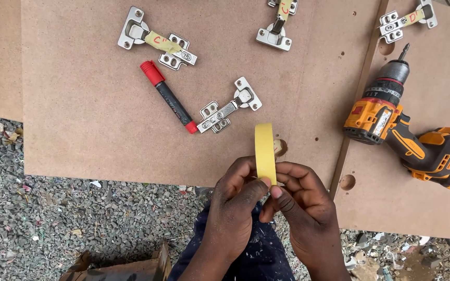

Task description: The person uses a cordless drill to screw hinges onto a particle board. They then apply masking tape to the hinges and mark them with a red marker. The person repeats this process for multiple hinges and also marks a small wooden block.

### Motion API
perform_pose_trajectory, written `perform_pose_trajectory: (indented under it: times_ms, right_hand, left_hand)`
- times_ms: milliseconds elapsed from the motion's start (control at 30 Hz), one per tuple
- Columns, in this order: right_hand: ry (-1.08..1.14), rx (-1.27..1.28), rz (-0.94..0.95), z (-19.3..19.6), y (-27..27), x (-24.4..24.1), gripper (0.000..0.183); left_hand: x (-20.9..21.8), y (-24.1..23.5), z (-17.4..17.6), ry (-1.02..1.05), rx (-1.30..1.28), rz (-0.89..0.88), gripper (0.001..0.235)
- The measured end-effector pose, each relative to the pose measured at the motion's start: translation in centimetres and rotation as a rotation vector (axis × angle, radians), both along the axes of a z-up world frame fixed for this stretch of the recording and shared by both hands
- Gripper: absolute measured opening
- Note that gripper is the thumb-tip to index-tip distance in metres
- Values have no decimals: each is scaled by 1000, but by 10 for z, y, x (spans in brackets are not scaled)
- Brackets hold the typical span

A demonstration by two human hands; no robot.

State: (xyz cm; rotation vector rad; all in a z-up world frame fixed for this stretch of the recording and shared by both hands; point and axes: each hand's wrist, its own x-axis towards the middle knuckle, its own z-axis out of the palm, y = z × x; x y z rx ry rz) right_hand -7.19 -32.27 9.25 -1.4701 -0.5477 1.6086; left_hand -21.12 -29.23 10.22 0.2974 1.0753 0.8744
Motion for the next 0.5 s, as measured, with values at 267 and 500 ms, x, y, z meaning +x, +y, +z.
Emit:
perform_pose_trajectory:
  times_ms: [267,500]
  right_hand:
    - [-679,48,389,37,19,6,31]
    - [-872,183,657,52,23,17,13]
  left_hand:
    - [-16,4,4,771,624,-255,75]
    - [-30,10,16,625,410,-657,24]
